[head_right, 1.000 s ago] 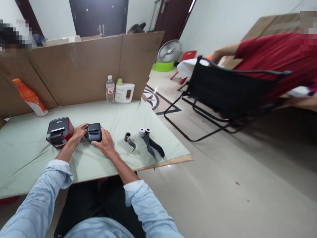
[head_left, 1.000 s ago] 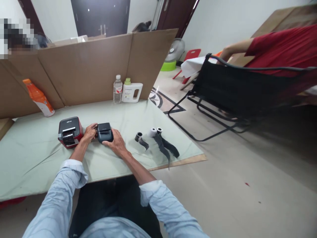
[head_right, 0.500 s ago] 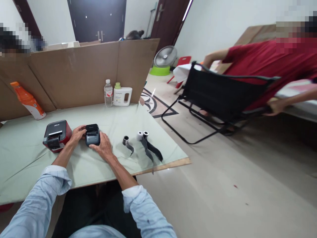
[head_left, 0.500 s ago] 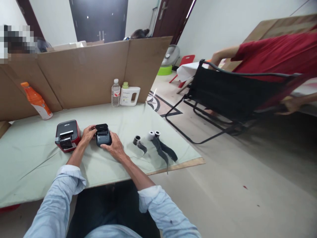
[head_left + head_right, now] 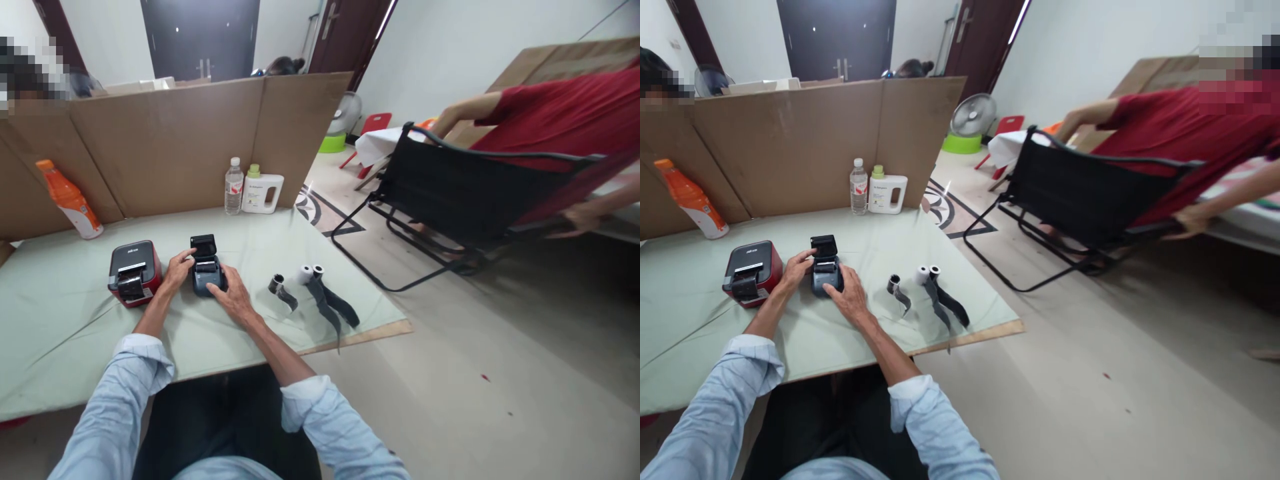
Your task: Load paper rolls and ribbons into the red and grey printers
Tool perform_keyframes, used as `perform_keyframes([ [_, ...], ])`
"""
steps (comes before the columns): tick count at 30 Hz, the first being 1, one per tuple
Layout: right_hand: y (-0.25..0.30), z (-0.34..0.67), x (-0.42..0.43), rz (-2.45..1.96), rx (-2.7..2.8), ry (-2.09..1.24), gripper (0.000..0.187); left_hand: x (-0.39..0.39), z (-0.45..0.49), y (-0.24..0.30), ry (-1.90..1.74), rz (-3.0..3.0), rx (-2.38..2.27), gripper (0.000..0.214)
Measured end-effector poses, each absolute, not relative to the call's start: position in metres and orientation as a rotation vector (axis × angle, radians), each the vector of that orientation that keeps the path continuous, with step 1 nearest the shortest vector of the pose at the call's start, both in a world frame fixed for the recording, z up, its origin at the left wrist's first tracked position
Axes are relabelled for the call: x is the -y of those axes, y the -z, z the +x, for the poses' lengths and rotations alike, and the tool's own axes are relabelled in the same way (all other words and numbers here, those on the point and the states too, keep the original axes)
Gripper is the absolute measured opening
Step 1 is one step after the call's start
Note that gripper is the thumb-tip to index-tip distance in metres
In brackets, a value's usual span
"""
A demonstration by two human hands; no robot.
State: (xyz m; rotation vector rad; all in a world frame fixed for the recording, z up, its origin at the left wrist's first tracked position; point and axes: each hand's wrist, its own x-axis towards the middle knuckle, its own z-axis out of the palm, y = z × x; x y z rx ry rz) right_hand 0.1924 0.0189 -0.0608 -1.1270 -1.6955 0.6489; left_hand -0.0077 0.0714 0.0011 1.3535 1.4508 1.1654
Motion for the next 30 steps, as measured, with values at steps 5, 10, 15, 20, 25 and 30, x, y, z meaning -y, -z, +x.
perform_keyframes([
  [5, 0.061, 0.196, -0.032, -1.095, 1.684, -0.698, 0.055, -0.064, -0.017, 0.003, -1.084, 1.595, -1.38, 0.049],
  [10, 0.047, 0.203, -0.056, -1.081, 1.804, -0.587, 0.05, -0.065, -0.009, 0.009, -1.052, 1.731, -1.475, 0.031],
  [15, 0.024, 0.205, -0.077, -1.081, 1.963, -0.486, 0.039, -0.069, 0.002, 0.016, -1.12, 1.87, -1.602, 0.019],
  [20, -0.005, 0.197, -0.091, -1.074, 2.03, -0.622, 0.018, -0.069, 0.0, 0.012, -1.164, 2.049, -1.617, 0.013],
  [25, -0.035, 0.192, -0.102, -0.942, 2.062, -0.754, 0.016, -0.068, -0.005, -0.001, -1.047, 2.075, -1.574, 0.02],
  [30, -0.058, 0.196, -0.103, -0.865, 1.961, -0.83, 0.019, -0.07, -0.002, -0.018, -1.025, 1.998, -1.539, 0.024],
])
